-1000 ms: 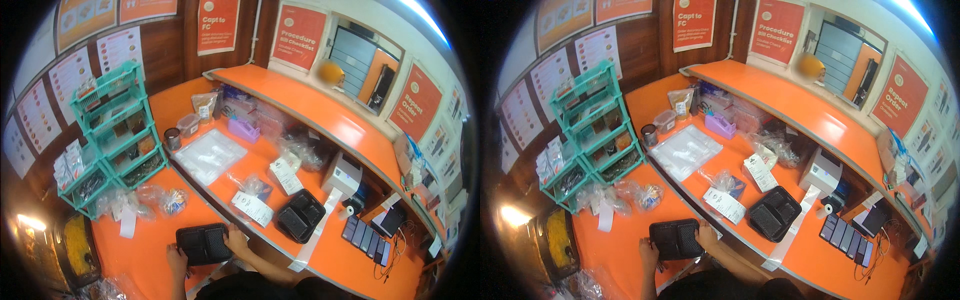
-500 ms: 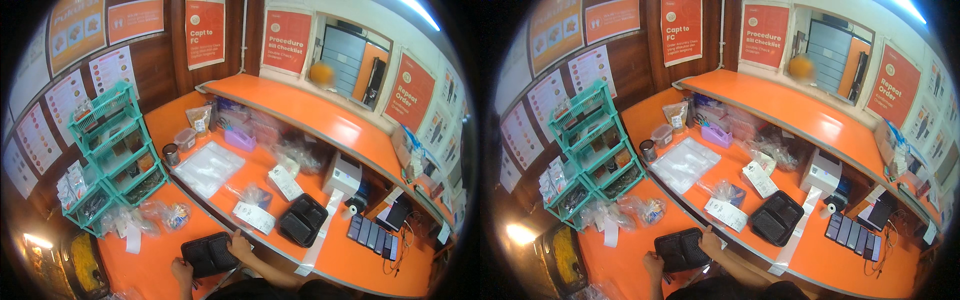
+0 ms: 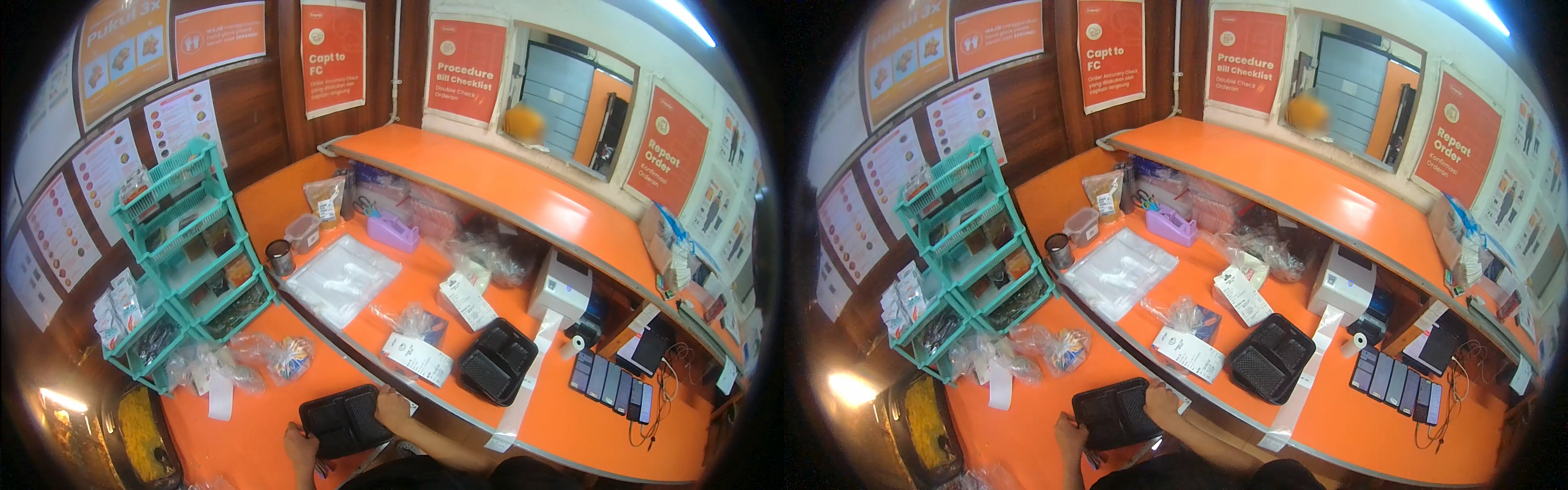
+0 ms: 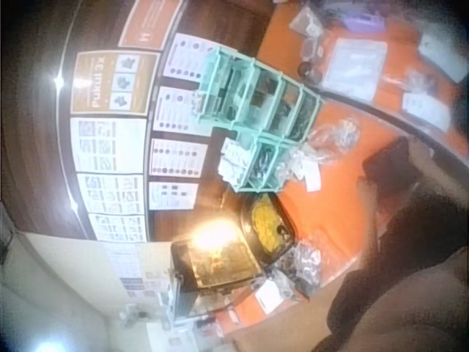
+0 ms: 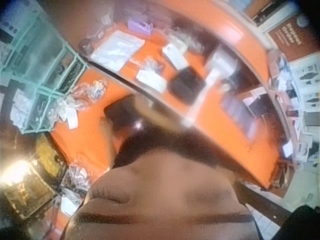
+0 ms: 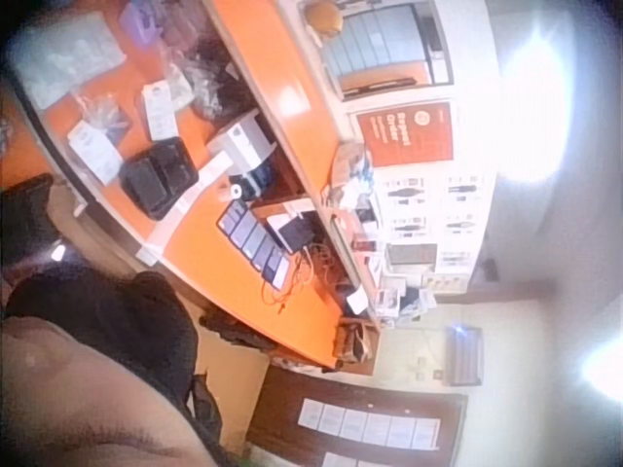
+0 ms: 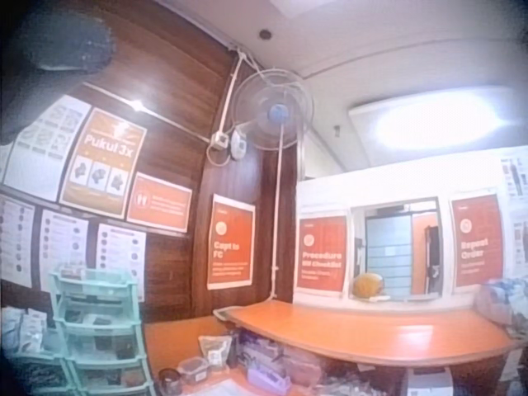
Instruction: The person repeatedly picks up black plastic food containers, snaps lids onto bases, and places the assembled units on the counter. The person handles containers one at a time, turning them over and aligning lids before closing them.
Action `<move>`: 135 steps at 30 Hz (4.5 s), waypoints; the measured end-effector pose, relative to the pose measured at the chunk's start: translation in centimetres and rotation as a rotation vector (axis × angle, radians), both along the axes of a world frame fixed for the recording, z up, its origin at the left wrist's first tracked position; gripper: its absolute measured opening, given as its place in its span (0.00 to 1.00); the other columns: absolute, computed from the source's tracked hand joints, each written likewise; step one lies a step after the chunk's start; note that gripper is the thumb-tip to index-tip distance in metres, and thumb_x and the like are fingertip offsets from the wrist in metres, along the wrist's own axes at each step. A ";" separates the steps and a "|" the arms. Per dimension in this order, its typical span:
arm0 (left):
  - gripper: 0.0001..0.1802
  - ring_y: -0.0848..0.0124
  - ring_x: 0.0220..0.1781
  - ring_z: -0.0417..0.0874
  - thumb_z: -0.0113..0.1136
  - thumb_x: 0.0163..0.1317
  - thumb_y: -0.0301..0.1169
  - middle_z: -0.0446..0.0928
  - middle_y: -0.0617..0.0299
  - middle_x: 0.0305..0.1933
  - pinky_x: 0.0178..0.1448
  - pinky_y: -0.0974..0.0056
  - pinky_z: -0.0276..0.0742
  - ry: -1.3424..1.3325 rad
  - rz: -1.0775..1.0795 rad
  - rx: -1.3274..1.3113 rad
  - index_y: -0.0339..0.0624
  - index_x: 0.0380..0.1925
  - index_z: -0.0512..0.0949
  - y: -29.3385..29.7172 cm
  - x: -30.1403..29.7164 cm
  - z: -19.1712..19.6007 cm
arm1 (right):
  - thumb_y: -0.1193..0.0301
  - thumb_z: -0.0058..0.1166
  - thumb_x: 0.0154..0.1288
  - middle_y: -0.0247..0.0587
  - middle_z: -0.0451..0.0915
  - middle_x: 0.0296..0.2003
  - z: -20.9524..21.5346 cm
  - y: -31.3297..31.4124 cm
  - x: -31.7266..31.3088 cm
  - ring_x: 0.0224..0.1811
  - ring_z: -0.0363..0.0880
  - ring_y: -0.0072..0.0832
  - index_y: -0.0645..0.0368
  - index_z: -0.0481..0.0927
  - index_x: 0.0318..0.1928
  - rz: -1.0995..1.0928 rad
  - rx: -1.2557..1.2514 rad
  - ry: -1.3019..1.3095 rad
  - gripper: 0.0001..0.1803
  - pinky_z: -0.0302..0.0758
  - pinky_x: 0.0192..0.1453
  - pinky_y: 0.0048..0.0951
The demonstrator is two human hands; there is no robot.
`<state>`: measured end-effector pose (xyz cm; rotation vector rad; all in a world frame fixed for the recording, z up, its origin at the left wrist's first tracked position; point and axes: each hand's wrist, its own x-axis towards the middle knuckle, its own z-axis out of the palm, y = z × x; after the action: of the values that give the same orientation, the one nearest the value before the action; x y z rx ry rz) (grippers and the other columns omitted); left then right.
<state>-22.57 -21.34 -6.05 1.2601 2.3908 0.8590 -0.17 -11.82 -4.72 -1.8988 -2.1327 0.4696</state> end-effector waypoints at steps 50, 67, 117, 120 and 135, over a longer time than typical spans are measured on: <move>0.35 0.53 0.58 0.76 0.60 0.60 0.47 0.71 0.47 0.62 0.63 0.51 0.73 -1.958 -0.480 0.570 0.37 0.62 0.65 -2.0 -2.3 6.1 | 0.69 0.58 0.64 0.39 0.62 0.35 7.4 1.2 0.0 0.42 0.63 0.27 0.58 0.63 0.45 0.272 -0.146 0.919 0.17 0.65 0.50 0.30; 0.47 0.67 0.57 0.73 0.75 0.49 0.30 0.66 0.55 0.56 0.58 0.63 0.72 -0.952 -0.469 0.606 0.45 0.64 0.54 2.8 6.4 16.6 | 0.73 0.50 0.70 0.37 0.77 0.38 20.6 -1.1 -0.6 0.41 0.76 0.19 0.66 0.74 0.48 0.474 -0.341 1.230 0.10 0.73 0.47 0.22; 0.41 0.63 0.67 0.63 0.70 0.54 0.33 0.60 0.57 0.61 0.68 0.57 0.63 -0.966 -0.525 0.507 0.45 0.66 0.60 0.4 6.0 20.8 | 0.80 0.52 0.67 0.36 0.78 0.37 23.0 -2.1 -1.4 0.41 0.77 0.16 0.68 0.73 0.52 0.597 -0.330 1.397 0.13 0.71 0.45 0.16; 0.42 0.63 0.66 0.65 0.71 0.52 0.31 0.62 0.58 0.59 0.67 0.58 0.64 -0.933 -0.546 0.524 0.45 0.66 0.60 0.7 5.8 20.9 | 0.79 0.53 0.67 0.37 0.78 0.38 22.8 -1.9 -1.2 0.42 0.77 0.17 0.68 0.73 0.51 0.633 -0.379 1.414 0.13 0.71 0.46 0.18; 0.41 0.65 0.60 0.71 0.76 0.45 0.30 0.66 0.59 0.52 0.65 0.60 0.67 -1.039 -0.426 0.505 0.46 0.61 0.68 1.6 5.8 20.5 | 0.79 0.50 0.69 0.37 0.77 0.38 22.6 -1.3 -1.4 0.43 0.75 0.18 0.67 0.72 0.49 0.662 -0.345 1.417 0.10 0.70 0.47 0.19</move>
<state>-16.73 -19.69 14.47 1.0106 1.0885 1.5217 -1.53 -13.16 17.88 -0.3868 -1.5134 1.7069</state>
